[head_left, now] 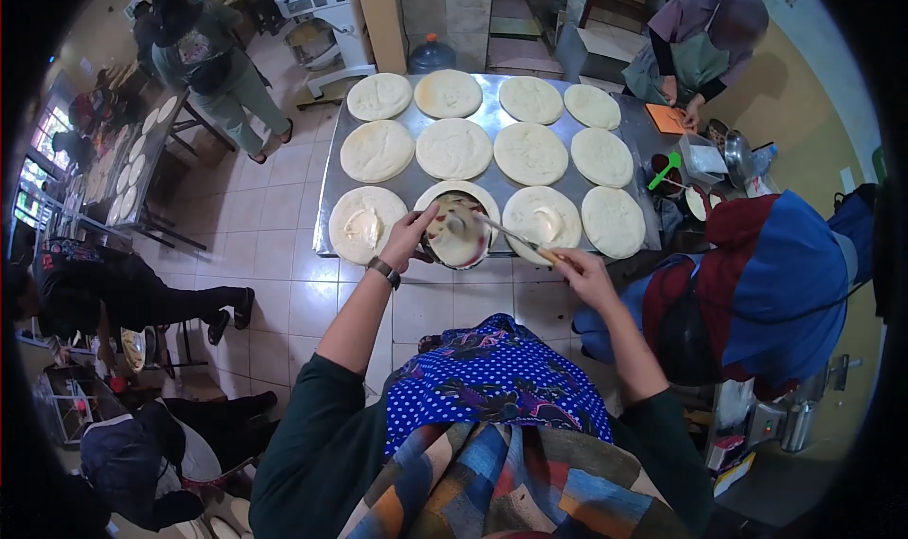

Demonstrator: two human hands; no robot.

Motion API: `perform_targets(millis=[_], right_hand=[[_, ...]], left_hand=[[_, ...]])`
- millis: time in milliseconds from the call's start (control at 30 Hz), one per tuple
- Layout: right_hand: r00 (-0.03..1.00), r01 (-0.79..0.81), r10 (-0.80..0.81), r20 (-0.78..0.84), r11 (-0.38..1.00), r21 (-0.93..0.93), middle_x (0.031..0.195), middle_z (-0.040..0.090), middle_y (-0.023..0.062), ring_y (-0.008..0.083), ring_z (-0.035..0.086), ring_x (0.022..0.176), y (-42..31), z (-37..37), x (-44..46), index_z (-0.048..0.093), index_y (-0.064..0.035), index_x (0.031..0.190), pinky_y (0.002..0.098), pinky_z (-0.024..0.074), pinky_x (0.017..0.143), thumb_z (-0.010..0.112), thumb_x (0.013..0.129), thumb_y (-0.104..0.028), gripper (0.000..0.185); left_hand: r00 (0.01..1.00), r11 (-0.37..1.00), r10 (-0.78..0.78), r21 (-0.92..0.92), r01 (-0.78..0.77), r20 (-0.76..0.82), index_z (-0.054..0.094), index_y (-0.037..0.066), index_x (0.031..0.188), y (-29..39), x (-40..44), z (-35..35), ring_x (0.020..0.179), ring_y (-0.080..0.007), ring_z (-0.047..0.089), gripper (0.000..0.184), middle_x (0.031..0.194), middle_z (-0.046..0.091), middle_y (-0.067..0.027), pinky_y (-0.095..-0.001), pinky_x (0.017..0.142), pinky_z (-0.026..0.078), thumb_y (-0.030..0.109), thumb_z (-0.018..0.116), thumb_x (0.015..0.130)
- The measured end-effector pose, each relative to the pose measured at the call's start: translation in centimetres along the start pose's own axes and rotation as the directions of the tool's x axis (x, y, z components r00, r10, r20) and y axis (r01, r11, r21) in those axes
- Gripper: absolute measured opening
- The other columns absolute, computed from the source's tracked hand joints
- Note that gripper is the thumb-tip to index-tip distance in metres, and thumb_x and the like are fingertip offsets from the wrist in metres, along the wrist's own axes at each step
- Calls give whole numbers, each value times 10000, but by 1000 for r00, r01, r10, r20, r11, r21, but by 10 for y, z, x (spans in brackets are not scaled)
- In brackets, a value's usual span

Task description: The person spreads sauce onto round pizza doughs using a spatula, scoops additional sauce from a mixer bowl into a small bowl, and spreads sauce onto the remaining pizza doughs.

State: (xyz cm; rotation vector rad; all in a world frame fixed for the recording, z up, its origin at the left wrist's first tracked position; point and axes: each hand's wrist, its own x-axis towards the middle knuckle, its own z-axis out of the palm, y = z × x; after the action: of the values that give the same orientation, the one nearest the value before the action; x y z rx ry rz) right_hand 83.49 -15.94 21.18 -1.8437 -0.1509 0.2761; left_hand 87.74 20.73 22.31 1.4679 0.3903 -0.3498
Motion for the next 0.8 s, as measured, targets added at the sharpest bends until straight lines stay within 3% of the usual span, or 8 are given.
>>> perform_targets(millis=[33, 67, 167, 300, 600, 667, 700, 800], right_hand=[[934, 334, -356, 34, 834, -439, 767, 583, 41, 135, 543, 596, -35, -1, 5, 602, -79, 1213, 260, 404, 495, 625, 866, -101, 349], [759, 531, -614, 216, 393, -751, 765, 569, 50, 165, 554, 635, -65, 0, 9, 604, -92, 1218, 290, 418, 519, 646, 828, -103, 392], [685, 528, -588, 430, -5, -849, 806, 551, 64, 205, 566, 750, -113, 10, 26, 611, -137, 1197, 338, 452, 620, 604, 766, -118, 431], [626, 561, -586, 514, -118, -819, 844, 556, 55, 201, 558, 754, -125, 13, 36, 604, -140, 1201, 333, 452, 644, 565, 754, -113, 450], [952, 294, -229, 205, 479, -827, 808, 627, 109, 284, 650, 747, -87, 23, 18, 646, -101, 1157, 387, 504, 631, 561, 885, -178, 296], [992, 88, -33, 118, 861, -501, 715, 623, 100, 244, 646, 699, -60, 29, 19, 648, -100, 1191, 363, 508, 654, 544, 926, -194, 299], [994, 50, -14, 109, 938, -343, 656, 550, -10, 72, 508, 566, -56, 40, 17, 629, -85, 1230, 252, 446, 522, 533, 966, -205, 306], [931, -334, 324, 165, 942, 35, 673, 563, -16, 58, 481, 528, -58, 57, 3, 648, -89, 1205, 199, 387, 453, 531, 971, -218, 292]], left_hand=[[998, 998, -32, 62, 29, 52, 521, -48, 1243, 5, 3, 0, 887, -232, 649, 833, 1074, 600, -159, -373, 551, 591, 640, 637, 787], [992, 990, -67, 127, 54, 105, 511, -53, 1259, 9, 4, 2, 909, -248, 649, 868, 1088, 598, -176, -383, 557, 594, 655, 642, 773], [978, 972, -110, 224, 69, 176, 496, -59, 1269, 25, 1, 14, 958, -281, 643, 886, 1124, 594, -201, -409, 574, 596, 666, 628, 778], [970, 952, -82, 306, 9, 228, 525, -53, 1239, 34, -1, 16, 941, -260, 633, 834, 1102, 607, -188, -379, 574, 583, 621, 676, 772], [852, 778, 506, 355, -518, 134, 578, -38, 1217, 23, -12, 19, 936, -210, 625, 796, 1066, 641, -173, -329, 843, 493, 467, 842, 660], [776, 725, 630, 327, -606, 42, 580, -33, 1222, 12, -1, 20, 963, -209, 616, 773, 1099, 632, -184, -333, 844, 495, 443, 842, 672], [782, 748, 622, 281, -601, 18, 580, -29, 1213, 12, -3, 22, 969, -192, 602, 706, 1076, 627, -155, -314, 843, 492, 388, 837, 703], [866, 867, 497, 7, -497, -52, 543, -15, 1215, 13, -12, 38, 942, -162, 581, 633, 1038, 602, -106, -289, 816, 491, 313, 818, 748]])
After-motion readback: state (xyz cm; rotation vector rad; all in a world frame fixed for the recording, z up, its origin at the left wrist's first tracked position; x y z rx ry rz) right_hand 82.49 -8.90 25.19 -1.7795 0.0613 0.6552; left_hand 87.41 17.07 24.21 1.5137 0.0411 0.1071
